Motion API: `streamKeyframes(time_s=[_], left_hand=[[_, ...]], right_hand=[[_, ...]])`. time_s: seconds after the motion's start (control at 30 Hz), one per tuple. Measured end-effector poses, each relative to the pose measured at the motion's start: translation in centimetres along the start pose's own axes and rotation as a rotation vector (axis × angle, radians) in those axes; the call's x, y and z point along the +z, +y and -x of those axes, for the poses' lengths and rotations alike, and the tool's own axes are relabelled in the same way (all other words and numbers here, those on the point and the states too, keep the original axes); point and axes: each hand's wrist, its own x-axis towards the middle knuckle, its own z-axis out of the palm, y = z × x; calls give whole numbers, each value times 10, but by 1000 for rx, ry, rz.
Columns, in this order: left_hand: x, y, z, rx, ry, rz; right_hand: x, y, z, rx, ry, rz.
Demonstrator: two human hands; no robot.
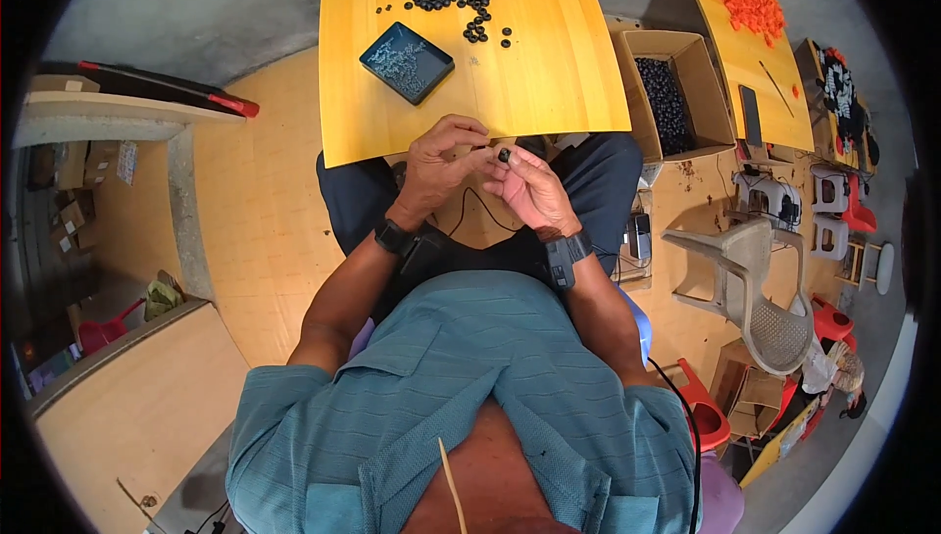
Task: The person sorts and inspects small black plastic components by hand on a wooden workbench.
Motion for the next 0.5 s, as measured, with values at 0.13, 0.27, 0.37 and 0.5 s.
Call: streamKeyframes(time_s=[0.13,0.27,0.37,0.5], left_hand=[[-5,8,1,-59,-91,30],[-10,11,-1,-62,-200,-13],[-10,16,-1,-96,-220,2],[-13,15,-1,-60,-232,11]], right_hand=[[-10,2,3,19,8,-1],[-12,3,4,19,-28,5],[-9,2,5,18,-42,3],[-8,2,5,3,-60,16]])
